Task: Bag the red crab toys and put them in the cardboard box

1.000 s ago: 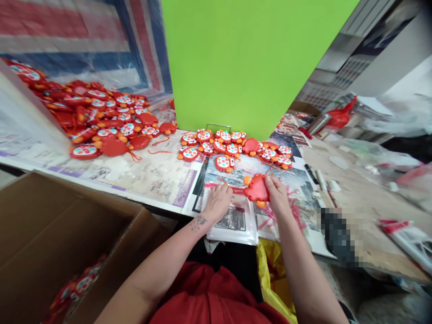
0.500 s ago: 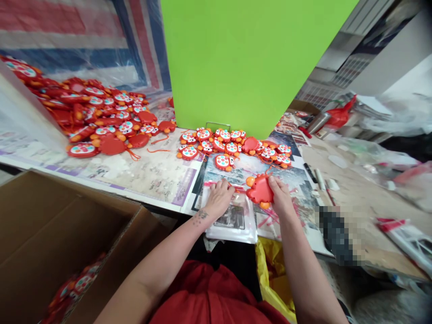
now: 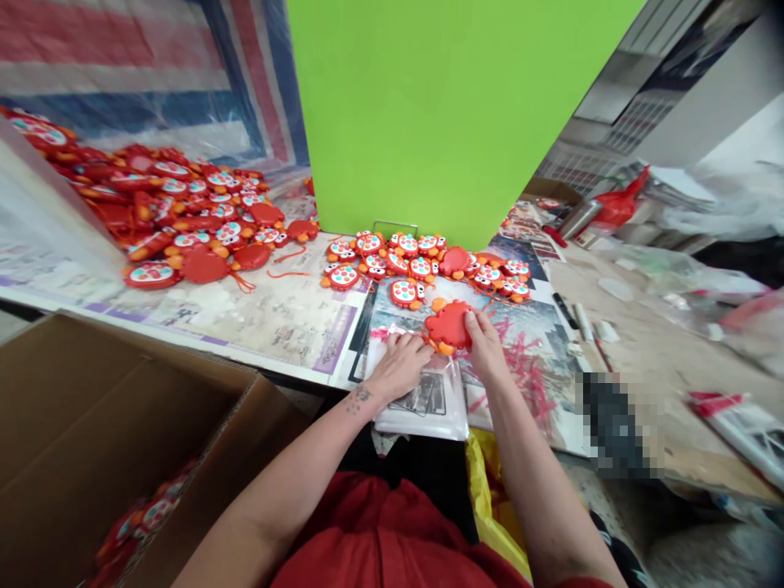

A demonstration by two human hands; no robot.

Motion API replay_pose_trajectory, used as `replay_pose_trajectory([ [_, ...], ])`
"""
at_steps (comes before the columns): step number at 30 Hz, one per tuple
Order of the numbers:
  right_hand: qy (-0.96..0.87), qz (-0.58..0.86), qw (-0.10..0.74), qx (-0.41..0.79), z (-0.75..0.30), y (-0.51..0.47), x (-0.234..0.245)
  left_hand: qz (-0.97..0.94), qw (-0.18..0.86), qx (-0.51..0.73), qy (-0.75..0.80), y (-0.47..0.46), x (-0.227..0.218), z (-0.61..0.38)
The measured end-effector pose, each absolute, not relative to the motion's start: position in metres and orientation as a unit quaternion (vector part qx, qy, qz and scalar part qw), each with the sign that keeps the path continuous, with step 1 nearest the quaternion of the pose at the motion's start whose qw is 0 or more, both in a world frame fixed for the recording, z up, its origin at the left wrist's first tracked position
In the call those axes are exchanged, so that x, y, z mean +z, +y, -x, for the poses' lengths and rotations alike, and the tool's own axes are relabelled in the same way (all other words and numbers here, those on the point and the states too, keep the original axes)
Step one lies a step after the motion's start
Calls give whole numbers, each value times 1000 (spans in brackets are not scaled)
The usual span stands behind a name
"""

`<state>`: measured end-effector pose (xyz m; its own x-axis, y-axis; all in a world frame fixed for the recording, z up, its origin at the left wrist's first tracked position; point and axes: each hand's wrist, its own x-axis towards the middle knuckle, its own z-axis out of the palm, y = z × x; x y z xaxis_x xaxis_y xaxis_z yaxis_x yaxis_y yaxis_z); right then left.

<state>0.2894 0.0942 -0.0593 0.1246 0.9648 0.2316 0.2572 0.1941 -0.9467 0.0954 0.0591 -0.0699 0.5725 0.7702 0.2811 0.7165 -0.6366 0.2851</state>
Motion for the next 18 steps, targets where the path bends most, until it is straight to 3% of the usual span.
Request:
replay_pose_trajectory([
  [8, -621, 517, 475, 349, -274, 107, -62, -881, 80, 219, 411, 64, -78, -93],
  [15, -707, 481, 344, 389, -254, 111, -63, -842, 60, 277, 459, 62, -72, -93],
  [18, -755, 469, 321, 328, -250, 112, -61, -825, 88, 317, 460, 62, -70, -92],
])
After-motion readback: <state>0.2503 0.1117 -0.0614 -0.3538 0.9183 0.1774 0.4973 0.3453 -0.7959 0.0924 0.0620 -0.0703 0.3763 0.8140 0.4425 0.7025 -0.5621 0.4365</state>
